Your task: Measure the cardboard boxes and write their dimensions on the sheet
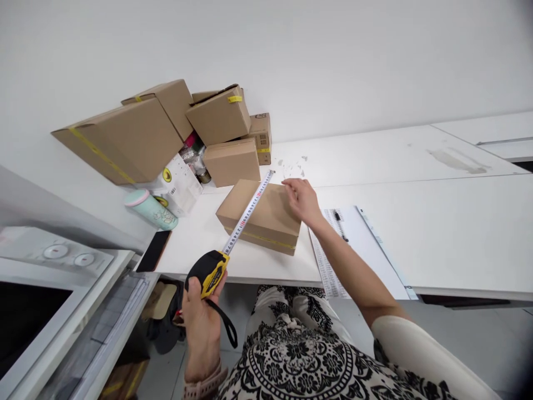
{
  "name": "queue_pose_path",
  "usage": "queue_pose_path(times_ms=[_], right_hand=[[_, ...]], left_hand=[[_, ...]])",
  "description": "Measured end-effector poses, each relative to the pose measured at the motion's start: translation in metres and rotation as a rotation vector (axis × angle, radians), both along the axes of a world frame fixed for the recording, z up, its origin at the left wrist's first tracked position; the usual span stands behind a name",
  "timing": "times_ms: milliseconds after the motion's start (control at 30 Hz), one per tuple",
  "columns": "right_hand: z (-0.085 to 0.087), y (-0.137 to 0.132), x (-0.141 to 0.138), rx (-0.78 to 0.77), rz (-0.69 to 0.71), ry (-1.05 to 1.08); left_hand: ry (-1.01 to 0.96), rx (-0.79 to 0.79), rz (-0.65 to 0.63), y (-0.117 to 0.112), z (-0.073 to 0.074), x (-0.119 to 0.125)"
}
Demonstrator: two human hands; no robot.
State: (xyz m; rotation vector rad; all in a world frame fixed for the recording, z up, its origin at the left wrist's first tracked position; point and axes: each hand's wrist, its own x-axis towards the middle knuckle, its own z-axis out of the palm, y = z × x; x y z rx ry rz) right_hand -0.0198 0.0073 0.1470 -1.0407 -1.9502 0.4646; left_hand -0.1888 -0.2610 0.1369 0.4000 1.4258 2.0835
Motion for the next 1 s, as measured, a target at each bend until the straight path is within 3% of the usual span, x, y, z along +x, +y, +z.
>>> queue_pose_path(times_ms=[100,233,400,600,733,900,1000], right_hand=[[0.000,0.038,0.002,-0.107,0.032,-0.017],[-0.002,0.060,-0.003,-0.188,0.073,-0.102],[-0.003,0.066,-0.011,-0.229,0.064,-0.230],[-0.001,0.076,-0.017,-0.312,0.075,-0.272],[0.000,0.076,-0.017,-0.371,0.083,-0.274],[-0.001,0.074,-0.015,-0.380,0.092,-0.249],[-0.002,0.073,-0.014,-0.383,0.099,-0.249]], left_hand=[[-0.033,-0.037,-0.012,-0.002,-0.001,0.003],[-0.100,-0.077,-0.027,-0.001,0.002,0.008],[-0.131,-0.077,-0.060,-0.009,0.009,0.007],[-0.129,-0.227,-0.366,-0.027,0.022,0.011],[-0.108,-0.253,-0.494,-0.027,0.024,0.015],[-0.076,-0.240,-0.595,-0.022,0.021,0.000],[-0.029,-0.223,-0.578,-0.022,0.019,-0.015]])
